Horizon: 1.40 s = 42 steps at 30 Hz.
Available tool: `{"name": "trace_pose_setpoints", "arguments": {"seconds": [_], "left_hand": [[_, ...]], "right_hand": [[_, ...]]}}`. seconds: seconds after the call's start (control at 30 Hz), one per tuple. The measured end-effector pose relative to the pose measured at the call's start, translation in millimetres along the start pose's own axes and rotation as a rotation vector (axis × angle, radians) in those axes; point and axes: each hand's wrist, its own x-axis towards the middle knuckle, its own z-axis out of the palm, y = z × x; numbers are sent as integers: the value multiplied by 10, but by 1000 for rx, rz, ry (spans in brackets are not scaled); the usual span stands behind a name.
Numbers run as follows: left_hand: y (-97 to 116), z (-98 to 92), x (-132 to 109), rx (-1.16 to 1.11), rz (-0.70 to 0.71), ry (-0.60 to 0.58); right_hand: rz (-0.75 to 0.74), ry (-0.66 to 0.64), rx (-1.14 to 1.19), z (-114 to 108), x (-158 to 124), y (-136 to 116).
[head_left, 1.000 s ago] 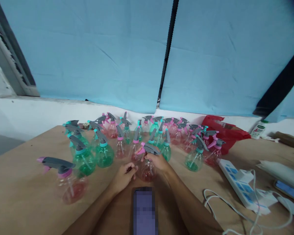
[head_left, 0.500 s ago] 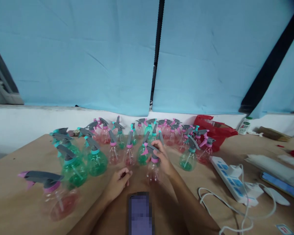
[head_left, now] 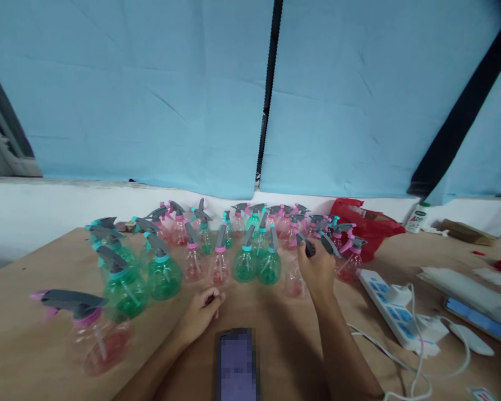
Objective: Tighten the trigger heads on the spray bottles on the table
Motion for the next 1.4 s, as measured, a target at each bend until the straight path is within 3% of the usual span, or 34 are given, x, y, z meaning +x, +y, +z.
{"name": "trace_pose_setpoints", "arguments": {"seconds": [0.23, 0.4, 0.5, 0.63, 0.73, 0.8, 0.93, 1.2, 1.3, 1.4], "left_hand": [[55, -8, -21, -9, -13, -6], [58, -3, -26, -29, 6, 4], [35, 5, -21, -33, 16, 10], [27, 8, -25, -24, 17, 5], [8, 11, -21, -26, 30, -7], [-9, 13, -16, -27, 36, -16], [6, 8, -25, -16, 32, -28], [68, 3, -45, -24, 47, 0], [34, 11, -35, -39, 29, -8], [3, 17, -30, -45, 10, -10]], "right_hand": [[-17, 18, 56, 160, -56, 132], [-346, 182, 181, 126, -145, -80], [-443, 87, 288, 175, -311, -341], [-183, -92, 447, 439, -519, -552], [-38, -160, 520, 625, -565, -510], [-18, -181, 509, 663, -554, -446], [-42, -185, 456, 584, -520, -412], [130, -197, 632, 438, -601, -590], [111, -299, 690, 406, -640, -617], [96, -519, 840, 421, -656, -650]]}}
